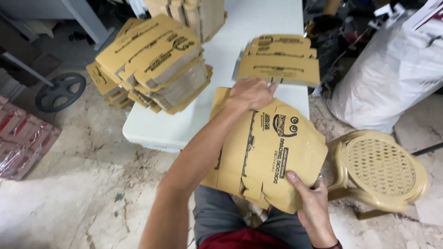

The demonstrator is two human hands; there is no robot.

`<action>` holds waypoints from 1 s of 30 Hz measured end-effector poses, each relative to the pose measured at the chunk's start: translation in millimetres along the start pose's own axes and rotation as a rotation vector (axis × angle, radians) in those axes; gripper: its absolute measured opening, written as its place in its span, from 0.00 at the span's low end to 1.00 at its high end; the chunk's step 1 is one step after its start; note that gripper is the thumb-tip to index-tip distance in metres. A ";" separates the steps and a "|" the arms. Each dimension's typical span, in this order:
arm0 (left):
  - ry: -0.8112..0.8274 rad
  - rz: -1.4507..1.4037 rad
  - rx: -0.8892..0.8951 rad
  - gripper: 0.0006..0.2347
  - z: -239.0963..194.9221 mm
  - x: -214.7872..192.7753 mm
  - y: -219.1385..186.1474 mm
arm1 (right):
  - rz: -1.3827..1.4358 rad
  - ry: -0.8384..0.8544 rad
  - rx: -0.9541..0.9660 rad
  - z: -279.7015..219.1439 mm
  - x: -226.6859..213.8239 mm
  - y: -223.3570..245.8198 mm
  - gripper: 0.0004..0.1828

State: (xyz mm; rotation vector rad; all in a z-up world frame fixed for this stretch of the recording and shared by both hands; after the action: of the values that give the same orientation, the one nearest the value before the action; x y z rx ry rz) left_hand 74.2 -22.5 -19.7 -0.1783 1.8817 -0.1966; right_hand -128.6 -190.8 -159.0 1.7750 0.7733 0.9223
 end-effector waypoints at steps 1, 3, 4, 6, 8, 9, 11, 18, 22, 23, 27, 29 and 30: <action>-0.013 0.003 0.010 0.26 10.6 6.5 -4.5 | 0.009 -0.001 -0.014 3.6 1.4 2.6 0.33; 0.028 -0.111 0.014 0.26 35.4 23.1 -13.4 | 0.044 0.068 0.035 11.1 9.7 2.0 0.38; 0.018 -0.113 0.026 0.26 58.2 41.6 -15.2 | 0.047 0.064 0.020 14.6 12.7 8.2 0.38; -0.293 0.031 0.188 0.31 91.0 78.3 -23.7 | 0.052 -0.039 0.185 6.1 5.6 -4.2 0.35; -0.443 0.076 0.307 0.31 92.3 79.7 -36.1 | 0.046 -0.098 0.184 4.5 -1.6 -17.8 0.30; -0.626 0.127 0.426 0.37 86.8 73.3 -43.7 | 0.053 -0.135 0.159 6.5 -3.6 -22.5 0.26; -0.834 0.154 0.558 0.36 84.6 82.6 -59.9 | 0.049 -0.150 0.184 -5.3 -1.1 -25.0 0.27; -0.838 -0.208 0.713 0.13 -15.9 -74.3 -37.7 | 0.202 -0.210 0.165 -26.6 23.7 -41.8 0.22; -0.813 0.099 0.070 0.20 19.2 -128.2 109.3 | 0.306 -0.117 0.186 -31.3 51.9 -36.0 0.30; -0.618 0.194 -0.208 0.24 9.8 -131.5 146.8 | 0.353 -0.053 0.278 -34.3 58.0 -43.2 0.27; -0.179 -0.048 -0.564 0.30 -53.6 -130.9 201.0 | 0.358 -0.025 0.504 -55.4 84.5 -33.8 0.24; -0.228 -0.068 -0.529 0.29 -47.1 -133.0 214.7 | 0.354 -0.024 0.504 -50.2 82.0 -48.9 0.22; -0.283 -0.082 -0.495 0.28 -44.5 -136.8 219.9 | 0.359 -0.019 0.506 -47.6 81.0 -55.9 0.20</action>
State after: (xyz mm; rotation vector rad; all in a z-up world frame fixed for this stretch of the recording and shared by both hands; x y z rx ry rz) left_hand 69.1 224.1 71.1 -0.5907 1.6110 0.2345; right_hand -133.0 -83.4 -179.0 2.4205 0.7306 0.9962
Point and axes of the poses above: each hand's wrist, its own z-axis towards the middle knuckle, its own x-axis out of the palm, y = z × x, the point moved 8 cm from there along z, towards the middle knuckle, and after that the axes turned 14 degrees about -x, right-handed, at the moved point
